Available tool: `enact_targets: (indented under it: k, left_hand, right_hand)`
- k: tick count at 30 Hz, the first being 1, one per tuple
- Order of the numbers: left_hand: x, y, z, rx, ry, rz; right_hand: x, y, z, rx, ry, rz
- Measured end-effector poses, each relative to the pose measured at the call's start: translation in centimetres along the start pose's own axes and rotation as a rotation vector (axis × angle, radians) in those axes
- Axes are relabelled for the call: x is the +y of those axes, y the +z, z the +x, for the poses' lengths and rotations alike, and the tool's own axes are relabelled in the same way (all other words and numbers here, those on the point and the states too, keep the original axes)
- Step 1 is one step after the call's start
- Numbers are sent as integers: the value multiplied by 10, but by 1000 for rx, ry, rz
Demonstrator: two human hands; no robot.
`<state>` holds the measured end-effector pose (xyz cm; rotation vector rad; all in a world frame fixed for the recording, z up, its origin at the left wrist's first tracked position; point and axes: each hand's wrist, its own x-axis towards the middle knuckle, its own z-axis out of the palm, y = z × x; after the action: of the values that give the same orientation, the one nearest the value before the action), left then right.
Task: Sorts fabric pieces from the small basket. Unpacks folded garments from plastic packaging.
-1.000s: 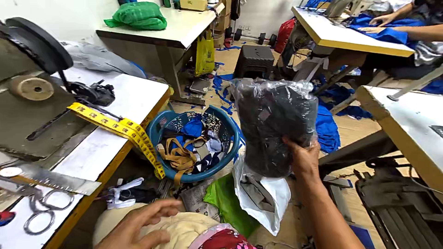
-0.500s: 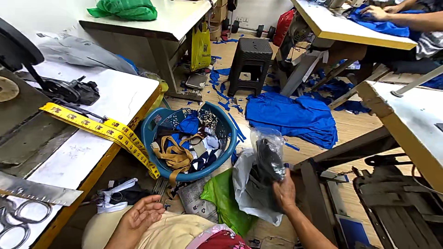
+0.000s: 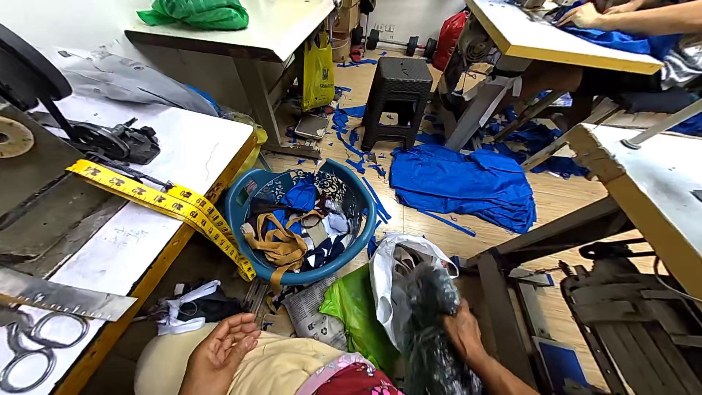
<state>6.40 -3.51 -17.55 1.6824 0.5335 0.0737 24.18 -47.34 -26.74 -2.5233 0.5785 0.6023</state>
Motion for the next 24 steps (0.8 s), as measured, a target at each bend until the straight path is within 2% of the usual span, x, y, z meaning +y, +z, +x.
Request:
enact_targets:
  k: [3,6,9,14,16,18,20,22,24]
  left_hand:
    - [-1,2,-1,26,14,19]
    - [-2,2,-2,59,36,17]
    - [-4,6,-2,87,54,46]
    - [-7,9,-7,116,101,138]
    - [-9,10,-10,126,121,149]
    - [-11,10,-9,126,133,170]
    - [-12,11,-7,123,128,188]
    - [-10,12,-5,117,111,197]
    - [-8,14,-2,116,102,203]
  right_hand:
    - [-39,-18,17,154,-166,133]
    - [-71,-14,36,256,-364,178]
    - [-83,15,70,151,-301,49]
    - [-55,83,110,-230,-77,-166]
    - [-58,89,106,-227,-67,-181]
    - [-81,76,91,-81,-91,-126]
    - [-105,67,72,46,-189,-55]
    - [-111,83,54,31,-334,9]
    - [-103,115,50,-106,-409,-49]
